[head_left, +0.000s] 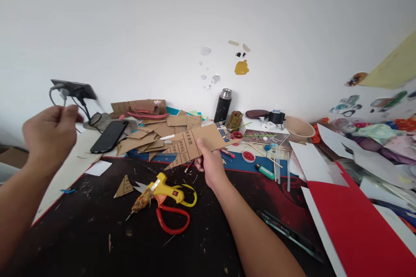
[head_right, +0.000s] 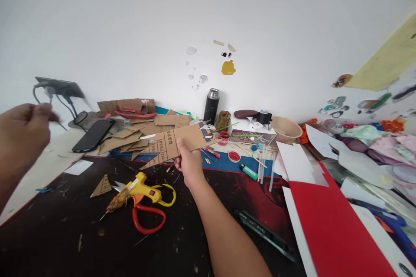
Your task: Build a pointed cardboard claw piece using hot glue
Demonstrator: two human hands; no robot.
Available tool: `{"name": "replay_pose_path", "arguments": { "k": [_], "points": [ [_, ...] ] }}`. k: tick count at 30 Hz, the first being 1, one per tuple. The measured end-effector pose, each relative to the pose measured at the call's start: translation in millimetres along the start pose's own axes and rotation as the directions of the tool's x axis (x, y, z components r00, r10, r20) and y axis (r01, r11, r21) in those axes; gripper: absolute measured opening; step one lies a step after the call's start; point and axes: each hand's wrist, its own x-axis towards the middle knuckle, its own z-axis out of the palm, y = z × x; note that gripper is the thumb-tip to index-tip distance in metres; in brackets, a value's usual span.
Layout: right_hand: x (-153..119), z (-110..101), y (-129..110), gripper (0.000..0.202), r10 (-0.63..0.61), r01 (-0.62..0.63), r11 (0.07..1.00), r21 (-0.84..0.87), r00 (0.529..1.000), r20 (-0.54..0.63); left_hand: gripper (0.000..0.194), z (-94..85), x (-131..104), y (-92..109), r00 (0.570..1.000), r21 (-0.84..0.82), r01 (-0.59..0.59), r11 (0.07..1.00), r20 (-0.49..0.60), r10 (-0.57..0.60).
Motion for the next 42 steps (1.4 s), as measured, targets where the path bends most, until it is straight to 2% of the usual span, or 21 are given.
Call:
{"name": "replay_pose_path", "arguments": {
  "k": [1, 2, 3, 4, 7, 9, 11, 12, 14, 15, 18, 20, 25, 30, 38, 42],
  "points": [
    [0.3, -0.3, -0.2, 0.063, 0.000, 0.000, 1.000, -0.001, 1.000, 0.000, 0.030, 3.4, 6.4, -3.0, 0.999, 0.104, 0.021, 0.994, 0.031, -0.025],
    [0.6, -0.6, -0.4, 0.062, 0.001, -0.001, 1.000, 0.001, 1.000, -0.002, 0.057, 6.6, 8.2, -3.5, 0.995, 0.182, -0.005, 0.983, 0.094, -0.013],
    [1.0, -0.8, -0.5, 0.061, 0.001, -0.001, 1.000, 0.005, 1.000, -0.004, 0.076, 9.5, 5.0, -1.7, 0.988, 0.205, -0.009, 0.979, 0.155, -0.023],
    [1.4, -1.0, -0.5, 0.061, 0.004, -0.004, 1.000, 0.009, 1.000, -0.005, 0.082, 12.0, -2.9, 2.4, 0.973, 0.154, -0.040, 0.987, 0.231, 0.003],
    [2.3, -1.0, -0.4, 0.061, 0.007, -0.007, 1.000, 0.014, 1.000, -0.001, 0.061, 18.3, -43.7, 24.4, 0.883, -0.056, -0.112, 0.992, 0.452, 0.125],
    [2.7, -1.0, -0.7, 0.062, 0.008, -0.008, 1.000, 0.008, 1.000, -0.001, 0.074, 24.8, -71.1, 41.7, 0.796, -0.193, -0.115, 0.975, 0.570, 0.206],
    [2.9, -1.2, -1.2, 0.063, 0.010, -0.010, 1.000, 0.007, 1.000, -0.007, 0.086, 34.6, -90.9, 54.4, 0.705, -0.340, -0.023, 0.940, 0.662, 0.257],
    [3.1, -1.4, -1.3, 0.063, 0.011, -0.011, 1.000, 0.011, 1.000, -0.008, 0.087, 40.1, -98.0, 57.8, 0.678, -0.394, 0.041, 0.918, 0.686, 0.264],
    [3.5, -1.9, -1.0, 0.063, 0.010, -0.010, 1.000, 0.023, 1.000, -0.003, 0.087, 50.2, -108.4, 58.4, 0.688, -0.475, 0.199, 0.857, 0.691, 0.223],
    [3.7, -2.2, -0.4, 0.063, 0.013, -0.013, 1.000, 0.025, 1.000, 0.001, 0.085, 54.0, -112.6, 56.4, 0.672, -0.489, 0.264, 0.832, 0.712, 0.205],
    [3.0, -2.1, 2.1, 0.064, 0.029, -0.029, 1.000, 0.005, 0.999, 0.025, 0.079, 57.7, -123.0, 49.8, 0.586, -0.458, 0.437, 0.774, 0.798, 0.142],
    [1.4, -1.5, 3.6, 0.063, 0.033, -0.032, 0.999, -0.011, 0.998, 0.052, 0.080, 55.7, -127.4, 49.1, 0.539, -0.422, 0.479, 0.770, 0.834, 0.122],
    [-1.7, -0.5, 4.6, 0.063, 0.033, -0.031, 0.999, -0.018, 0.996, 0.085, 0.073, 52.6, -127.9, 55.0, 0.506, -0.398, 0.462, 0.793, 0.852, 0.133],
    [-0.7, -1.5, 5.1, 0.063, 0.031, -0.028, 0.999, -0.047, 0.997, 0.075, 0.065, 54.1, -126.9, 58.1, 0.439, -0.395, 0.465, 0.792, 0.880, 0.182],
    [-1.6, -1.7, 4.2, 0.061, 0.009, -0.004, 0.998, -0.065, 0.997, 0.082, 0.069, 50.5, -125.2, 60.5, 0.402, -0.385, 0.470, 0.794, 0.895, 0.195],
    [-1.1, -0.8, 4.8, 0.064, -0.008, 0.012, 0.999, -0.050, 0.997, 0.075, 0.068, 51.8, -125.0, 58.3, 0.403, -0.382, 0.487, 0.785, 0.896, 0.186]
  ]
}}
